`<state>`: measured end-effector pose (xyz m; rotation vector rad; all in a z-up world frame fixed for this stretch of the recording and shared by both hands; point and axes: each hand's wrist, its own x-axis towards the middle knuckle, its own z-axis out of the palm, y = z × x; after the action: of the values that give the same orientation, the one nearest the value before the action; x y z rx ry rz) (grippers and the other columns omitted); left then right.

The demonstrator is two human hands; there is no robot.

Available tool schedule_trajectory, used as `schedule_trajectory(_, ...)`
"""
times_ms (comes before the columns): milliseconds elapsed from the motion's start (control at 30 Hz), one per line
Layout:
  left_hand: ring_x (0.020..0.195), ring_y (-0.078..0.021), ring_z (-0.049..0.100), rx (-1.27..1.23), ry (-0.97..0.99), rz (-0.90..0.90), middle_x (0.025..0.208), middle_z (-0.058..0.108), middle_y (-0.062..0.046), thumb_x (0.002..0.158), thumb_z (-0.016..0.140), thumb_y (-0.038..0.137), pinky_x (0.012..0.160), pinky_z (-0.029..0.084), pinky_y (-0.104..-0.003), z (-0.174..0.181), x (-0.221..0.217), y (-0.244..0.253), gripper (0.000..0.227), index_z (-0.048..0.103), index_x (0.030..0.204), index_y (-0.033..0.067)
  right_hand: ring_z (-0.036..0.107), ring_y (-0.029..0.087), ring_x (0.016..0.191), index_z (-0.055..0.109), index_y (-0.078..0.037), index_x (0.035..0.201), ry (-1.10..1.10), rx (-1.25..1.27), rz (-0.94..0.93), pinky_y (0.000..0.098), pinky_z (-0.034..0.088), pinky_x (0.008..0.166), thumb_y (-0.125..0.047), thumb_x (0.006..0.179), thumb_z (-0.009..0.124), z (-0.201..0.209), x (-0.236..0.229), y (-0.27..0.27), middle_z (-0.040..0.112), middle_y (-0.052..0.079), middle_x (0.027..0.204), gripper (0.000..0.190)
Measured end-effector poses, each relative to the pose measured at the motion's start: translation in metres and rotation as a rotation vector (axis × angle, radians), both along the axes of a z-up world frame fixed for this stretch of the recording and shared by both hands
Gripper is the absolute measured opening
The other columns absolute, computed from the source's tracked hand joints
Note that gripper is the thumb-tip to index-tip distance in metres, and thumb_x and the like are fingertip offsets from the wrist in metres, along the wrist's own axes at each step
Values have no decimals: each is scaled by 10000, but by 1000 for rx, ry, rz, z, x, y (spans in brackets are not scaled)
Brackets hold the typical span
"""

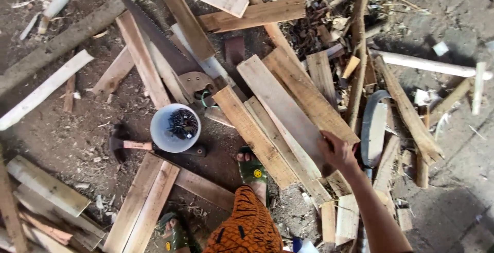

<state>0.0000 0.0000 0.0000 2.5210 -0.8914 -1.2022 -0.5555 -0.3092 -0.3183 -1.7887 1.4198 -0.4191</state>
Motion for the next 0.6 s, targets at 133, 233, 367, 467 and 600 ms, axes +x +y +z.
schedule_trajectory(133, 1214, -158, 504, 32, -2, 46, 1285, 573, 14, 749, 666, 67, 967, 454, -389, 6, -19, -30, 747, 350, 1380, 313, 662, 309, 849, 655, -215, 1146, 69, -63, 96, 436, 548, 734, -346, 778, 644, 54, 44, 18, 701, 100, 927, 390)
schedule_trajectory(233, 1238, -150, 503, 53, -19, 153, 1306, 573, 24, 737, 669, 67, 982, 455, -388, 17, -20, -11, 784, 339, 1398, 330, 680, 266, 705, 656, -268, 1090, 0, -174, 225, 380, 557, 635, -387, 791, 607, 81, 113, 29, 705, 41, 748, 326)
schedule_trajectory(367, 1270, -139, 503, 96, -6, 307, 1334, 572, 38, 720, 672, 68, 1001, 458, -387, -2, -26, -9, 833, 324, 1421, 353, 438, 136, 702, 473, -75, 1256, -1140, 1009, 189, 288, 376, 572, -412, 880, 569, 70, 224, 80, 492, 24, 834, 515)
schedule_trajectory(467, 1071, -231, 570, -888, 611, 346, 1119, 607, -132, 715, 773, 218, 886, 506, -398, -71, -18, -43, 636, 475, 1230, -7, 641, 334, 957, 542, -141, 1139, 203, 305, 857, 439, 514, 882, -660, 572, 757, 193, 358, 126, 652, 112, 1000, 798)
schedule_trajectory(600, 820, -228, 634, -909, 323, 765, 923, 658, -155, 826, 653, 0, 689, 552, -381, -133, 30, 7, 308, 562, 1114, -61, 530, 209, 986, 339, -265, 1339, 370, -14, 1556, 400, 509, 792, -174, 792, 558, 179, 414, 107, 464, -20, 1239, 595)
